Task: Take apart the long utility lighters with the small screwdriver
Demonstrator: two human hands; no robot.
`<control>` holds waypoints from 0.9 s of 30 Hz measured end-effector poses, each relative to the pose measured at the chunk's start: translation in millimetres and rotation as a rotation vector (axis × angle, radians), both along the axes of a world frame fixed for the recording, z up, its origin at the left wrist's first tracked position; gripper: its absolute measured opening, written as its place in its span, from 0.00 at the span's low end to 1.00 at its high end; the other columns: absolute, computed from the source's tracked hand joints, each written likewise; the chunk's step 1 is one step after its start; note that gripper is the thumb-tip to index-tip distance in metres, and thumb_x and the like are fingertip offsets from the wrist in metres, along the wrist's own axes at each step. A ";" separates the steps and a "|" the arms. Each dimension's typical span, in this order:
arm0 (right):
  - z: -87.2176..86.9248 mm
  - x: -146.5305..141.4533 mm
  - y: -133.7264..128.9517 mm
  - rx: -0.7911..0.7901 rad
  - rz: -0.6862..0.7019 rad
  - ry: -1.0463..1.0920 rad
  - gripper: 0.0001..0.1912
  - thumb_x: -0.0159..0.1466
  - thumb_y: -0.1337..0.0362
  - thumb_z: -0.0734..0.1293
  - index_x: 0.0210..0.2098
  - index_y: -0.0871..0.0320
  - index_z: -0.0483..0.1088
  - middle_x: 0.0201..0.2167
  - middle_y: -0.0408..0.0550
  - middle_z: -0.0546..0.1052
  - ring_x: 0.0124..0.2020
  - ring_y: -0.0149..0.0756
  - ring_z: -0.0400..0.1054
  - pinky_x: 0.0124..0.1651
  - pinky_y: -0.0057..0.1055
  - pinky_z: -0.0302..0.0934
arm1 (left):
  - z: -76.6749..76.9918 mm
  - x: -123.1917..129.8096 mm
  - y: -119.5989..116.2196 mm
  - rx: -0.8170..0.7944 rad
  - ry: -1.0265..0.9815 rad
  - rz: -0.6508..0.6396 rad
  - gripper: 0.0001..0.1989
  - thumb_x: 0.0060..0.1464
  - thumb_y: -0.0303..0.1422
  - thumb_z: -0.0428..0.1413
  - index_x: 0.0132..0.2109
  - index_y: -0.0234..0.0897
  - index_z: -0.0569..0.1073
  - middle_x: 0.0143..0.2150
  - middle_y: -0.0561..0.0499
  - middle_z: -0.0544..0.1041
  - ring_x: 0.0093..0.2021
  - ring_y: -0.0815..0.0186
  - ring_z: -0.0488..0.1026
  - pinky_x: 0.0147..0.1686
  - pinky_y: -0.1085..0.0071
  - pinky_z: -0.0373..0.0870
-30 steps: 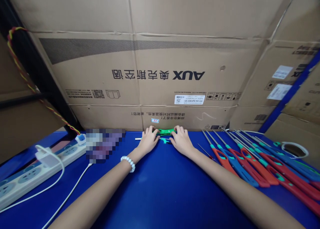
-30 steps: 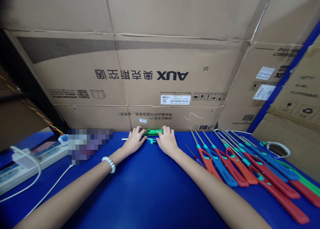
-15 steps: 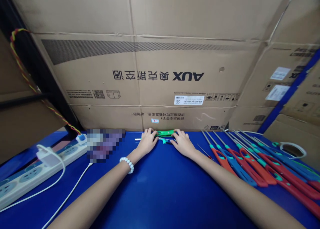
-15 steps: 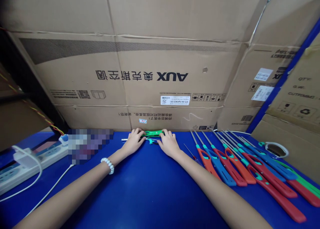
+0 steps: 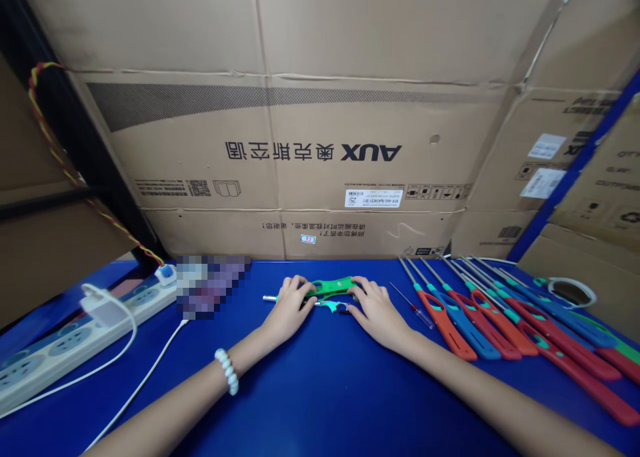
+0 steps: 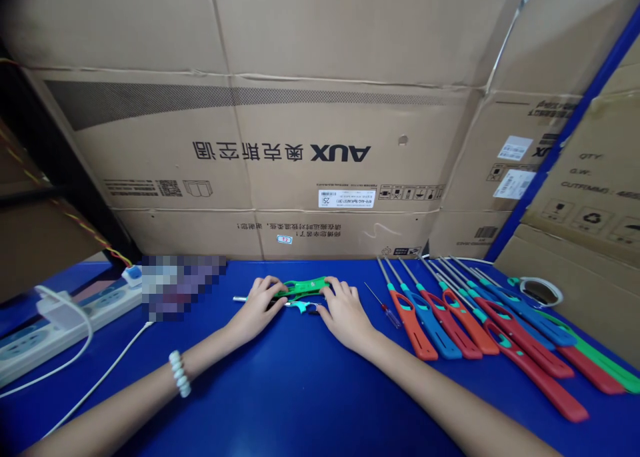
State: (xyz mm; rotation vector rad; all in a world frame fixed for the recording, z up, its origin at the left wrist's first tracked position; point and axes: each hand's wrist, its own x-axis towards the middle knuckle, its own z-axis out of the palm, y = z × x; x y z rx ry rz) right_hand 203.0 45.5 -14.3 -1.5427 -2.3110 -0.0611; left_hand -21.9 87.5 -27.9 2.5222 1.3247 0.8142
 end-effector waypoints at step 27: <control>30.7 9.8 -33.1 -0.185 0.223 0.074 0.13 0.60 0.72 0.67 0.44 0.56 0.65 0.43 0.47 0.73 0.45 0.42 0.65 0.49 0.41 0.59 | 28.9 1.9 -63.5 -0.128 0.081 0.049 0.01 0.58 0.30 0.56 0.36 0.40 0.72 0.43 0.53 0.73 0.45 0.58 0.65 0.41 0.64 0.55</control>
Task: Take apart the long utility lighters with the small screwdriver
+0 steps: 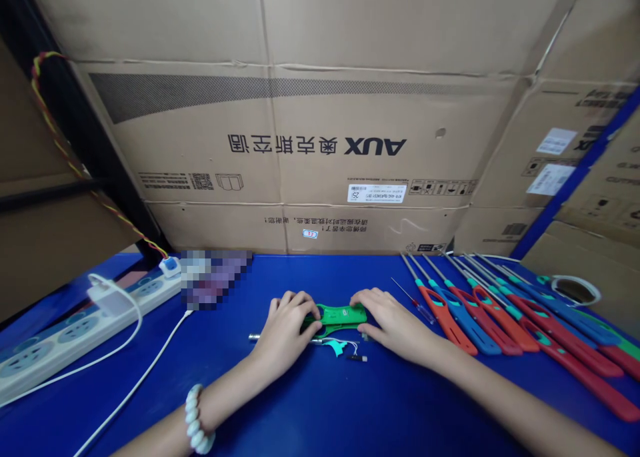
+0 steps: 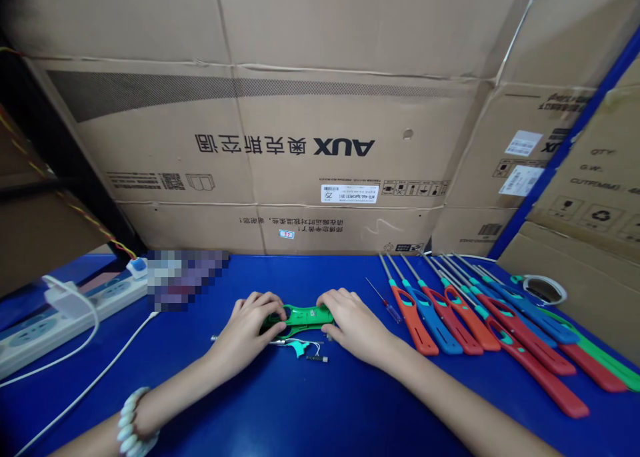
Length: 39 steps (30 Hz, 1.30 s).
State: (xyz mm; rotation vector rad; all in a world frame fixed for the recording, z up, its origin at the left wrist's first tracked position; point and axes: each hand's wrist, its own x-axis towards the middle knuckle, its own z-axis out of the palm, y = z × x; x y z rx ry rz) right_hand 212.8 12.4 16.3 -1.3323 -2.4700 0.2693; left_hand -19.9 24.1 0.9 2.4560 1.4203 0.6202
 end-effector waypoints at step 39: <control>17.1 18.5 2.2 -0.229 -0.027 -0.265 0.08 0.54 0.69 0.73 0.26 0.58 0.68 0.28 0.45 0.75 0.31 0.38 0.68 0.30 0.27 0.50 | 6.2 42.5 72.7 0.310 0.293 -0.510 0.09 0.61 0.26 0.53 0.33 0.35 0.75 0.36 0.48 0.72 0.43 0.59 0.62 0.44 0.63 0.52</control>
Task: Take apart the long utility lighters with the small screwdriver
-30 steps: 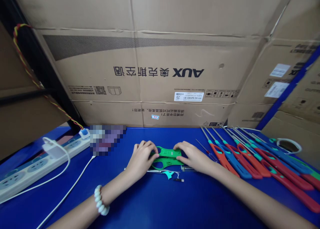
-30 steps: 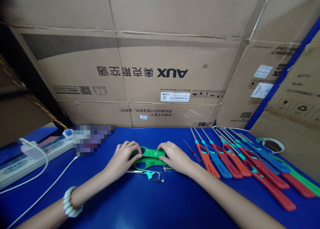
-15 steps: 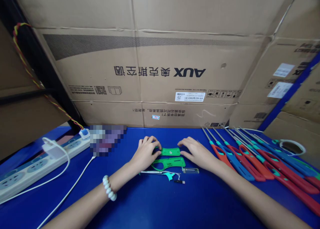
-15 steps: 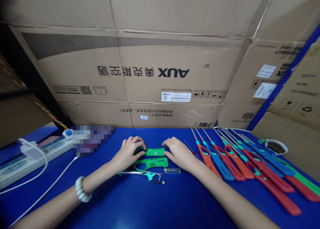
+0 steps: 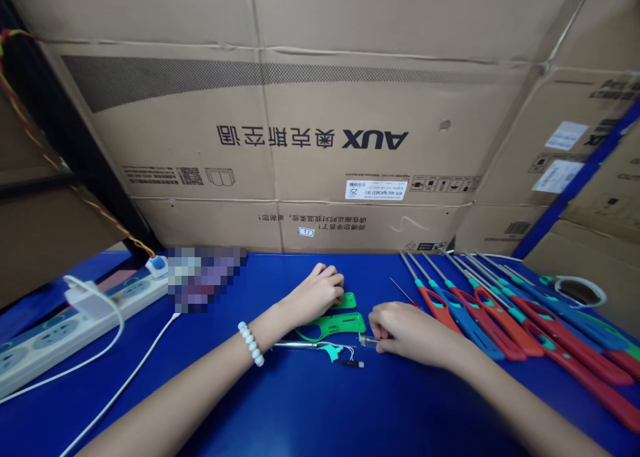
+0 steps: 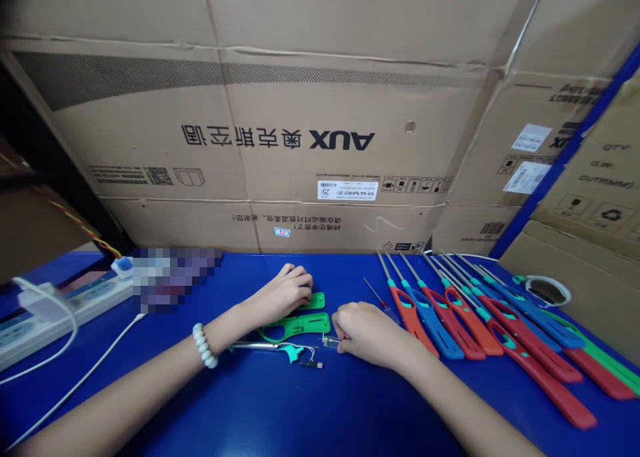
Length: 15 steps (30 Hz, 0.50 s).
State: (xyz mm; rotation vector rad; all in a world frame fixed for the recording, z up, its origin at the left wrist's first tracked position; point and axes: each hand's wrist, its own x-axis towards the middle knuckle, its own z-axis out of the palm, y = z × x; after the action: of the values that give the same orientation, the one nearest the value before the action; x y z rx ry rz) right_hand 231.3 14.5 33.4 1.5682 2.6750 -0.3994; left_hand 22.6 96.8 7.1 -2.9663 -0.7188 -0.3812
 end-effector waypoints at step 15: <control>0.4 -0.8 -2.9 0.042 0.047 -0.022 0.06 0.55 0.70 0.69 0.26 0.58 0.66 0.27 0.45 0.74 0.30 0.37 0.67 0.30 0.28 0.50 | -0.3 -4.7 -7.0 -0.303 -0.373 0.019 0.07 0.61 0.29 0.51 0.34 0.36 0.72 0.37 0.48 0.74 0.43 0.60 0.67 0.50 0.60 0.55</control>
State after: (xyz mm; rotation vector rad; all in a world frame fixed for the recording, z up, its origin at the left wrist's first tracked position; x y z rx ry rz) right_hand 230.6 11.6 33.8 1.5081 2.7150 -0.3245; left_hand 17.9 89.7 6.9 -3.2005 -0.9109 -0.9183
